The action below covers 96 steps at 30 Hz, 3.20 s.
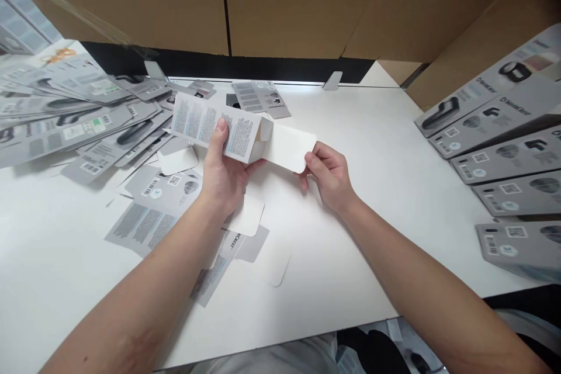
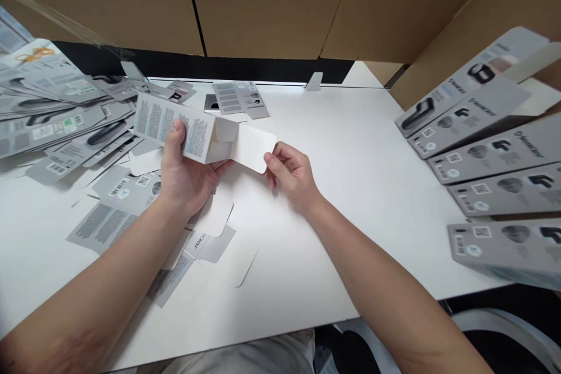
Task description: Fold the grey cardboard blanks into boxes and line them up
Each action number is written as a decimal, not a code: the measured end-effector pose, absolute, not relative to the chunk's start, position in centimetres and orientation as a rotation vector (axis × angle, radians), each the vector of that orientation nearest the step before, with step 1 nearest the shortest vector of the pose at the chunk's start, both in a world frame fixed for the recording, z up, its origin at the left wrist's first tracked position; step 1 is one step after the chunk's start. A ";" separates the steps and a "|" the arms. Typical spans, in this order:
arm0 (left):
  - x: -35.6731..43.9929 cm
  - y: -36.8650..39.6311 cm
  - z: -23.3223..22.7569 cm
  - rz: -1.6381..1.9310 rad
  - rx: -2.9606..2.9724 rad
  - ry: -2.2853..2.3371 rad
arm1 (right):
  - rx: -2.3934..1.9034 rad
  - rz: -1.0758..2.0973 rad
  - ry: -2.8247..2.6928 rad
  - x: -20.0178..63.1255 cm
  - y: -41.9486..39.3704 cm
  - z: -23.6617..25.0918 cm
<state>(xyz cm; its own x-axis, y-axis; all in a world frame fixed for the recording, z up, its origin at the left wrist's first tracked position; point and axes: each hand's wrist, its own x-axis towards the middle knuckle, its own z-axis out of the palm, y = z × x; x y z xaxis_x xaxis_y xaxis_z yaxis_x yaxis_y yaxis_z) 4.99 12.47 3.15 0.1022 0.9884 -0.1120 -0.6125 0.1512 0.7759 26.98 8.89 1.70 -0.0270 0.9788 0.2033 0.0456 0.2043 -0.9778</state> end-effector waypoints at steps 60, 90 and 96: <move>4.9 12.7 3.4 1.254 0.579 0.712 | -1.019 0.400 -1.751 27.1 8.6 -0.8; 5.7 11.9 2.2 1.087 0.878 0.723 | -1.087 0.128 -1.810 27.3 8.6 -0.2; 5.7 12.0 2.1 1.074 0.892 0.722 | -1.049 0.089 -1.822 27.2 8.5 0.1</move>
<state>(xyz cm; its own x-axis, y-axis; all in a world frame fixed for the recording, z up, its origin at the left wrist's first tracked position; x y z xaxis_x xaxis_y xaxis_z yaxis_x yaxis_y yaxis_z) 5.71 11.98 2.08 0.3215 0.9443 -0.0709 -0.4228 0.2102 0.8815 27.15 8.52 0.06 -0.1338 0.6874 0.7138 0.6148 0.6225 -0.4842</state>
